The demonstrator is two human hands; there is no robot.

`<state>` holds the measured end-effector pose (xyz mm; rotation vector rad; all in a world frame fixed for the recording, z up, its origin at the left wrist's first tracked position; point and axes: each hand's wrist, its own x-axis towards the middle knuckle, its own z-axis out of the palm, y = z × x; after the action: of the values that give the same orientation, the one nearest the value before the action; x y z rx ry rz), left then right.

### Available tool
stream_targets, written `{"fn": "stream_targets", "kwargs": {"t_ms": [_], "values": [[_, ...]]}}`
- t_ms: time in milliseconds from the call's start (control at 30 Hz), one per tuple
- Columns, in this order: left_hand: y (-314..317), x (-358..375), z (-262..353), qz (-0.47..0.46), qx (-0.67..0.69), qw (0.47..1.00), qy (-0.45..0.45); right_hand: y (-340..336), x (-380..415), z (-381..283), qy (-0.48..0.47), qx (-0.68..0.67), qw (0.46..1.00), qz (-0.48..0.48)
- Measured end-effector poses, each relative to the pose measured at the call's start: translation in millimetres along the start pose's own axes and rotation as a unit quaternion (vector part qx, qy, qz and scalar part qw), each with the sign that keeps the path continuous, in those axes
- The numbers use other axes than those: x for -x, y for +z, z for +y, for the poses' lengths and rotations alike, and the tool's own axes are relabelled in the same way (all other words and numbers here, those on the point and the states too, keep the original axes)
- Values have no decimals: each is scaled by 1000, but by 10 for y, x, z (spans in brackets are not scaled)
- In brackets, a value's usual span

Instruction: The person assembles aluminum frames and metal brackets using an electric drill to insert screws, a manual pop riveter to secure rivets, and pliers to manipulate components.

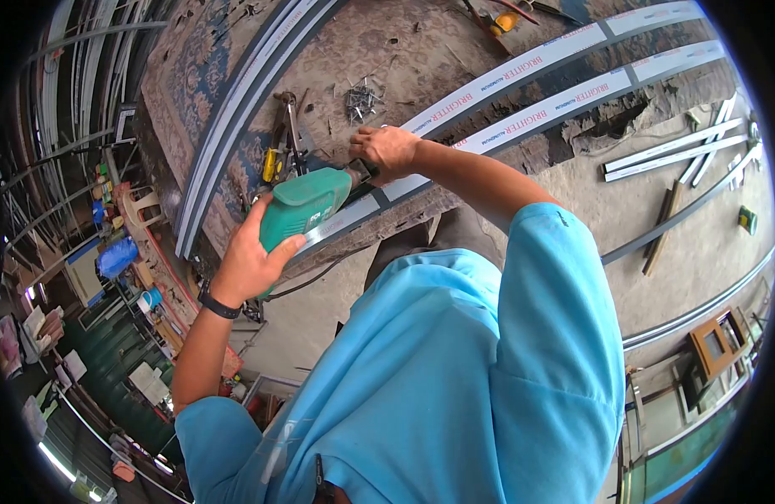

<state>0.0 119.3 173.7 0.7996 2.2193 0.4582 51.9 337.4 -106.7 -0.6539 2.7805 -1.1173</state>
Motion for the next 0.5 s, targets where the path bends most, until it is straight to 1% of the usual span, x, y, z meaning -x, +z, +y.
{"fn": "stream_targets", "kwargs": {"t_ms": [67,167,200,300,333,433,500], "values": [[24,0,-20,0,19,1000,-7,45,3,4,6,5,1000,4],[192,-33,-89,-3,-23,1000,5,99,-21,-23,-1,-11,1000,2],[187,-32,-48,8,-27,999,17,43,-3,29,0,-15,1000,2],[130,-100,-126,-6,10,1000,-11,40,12,-12,-3,-7,1000,1],[109,-120,-71,-16,-5,1000,-6,14,3,9,-4,-1,1000,1],[16,-115,40,-16,4,1000,22,66,0,32,-1,-6,1000,14],[4,-140,19,-26,-2,1000,3,54,19,10,7,-17,1000,1]]}}
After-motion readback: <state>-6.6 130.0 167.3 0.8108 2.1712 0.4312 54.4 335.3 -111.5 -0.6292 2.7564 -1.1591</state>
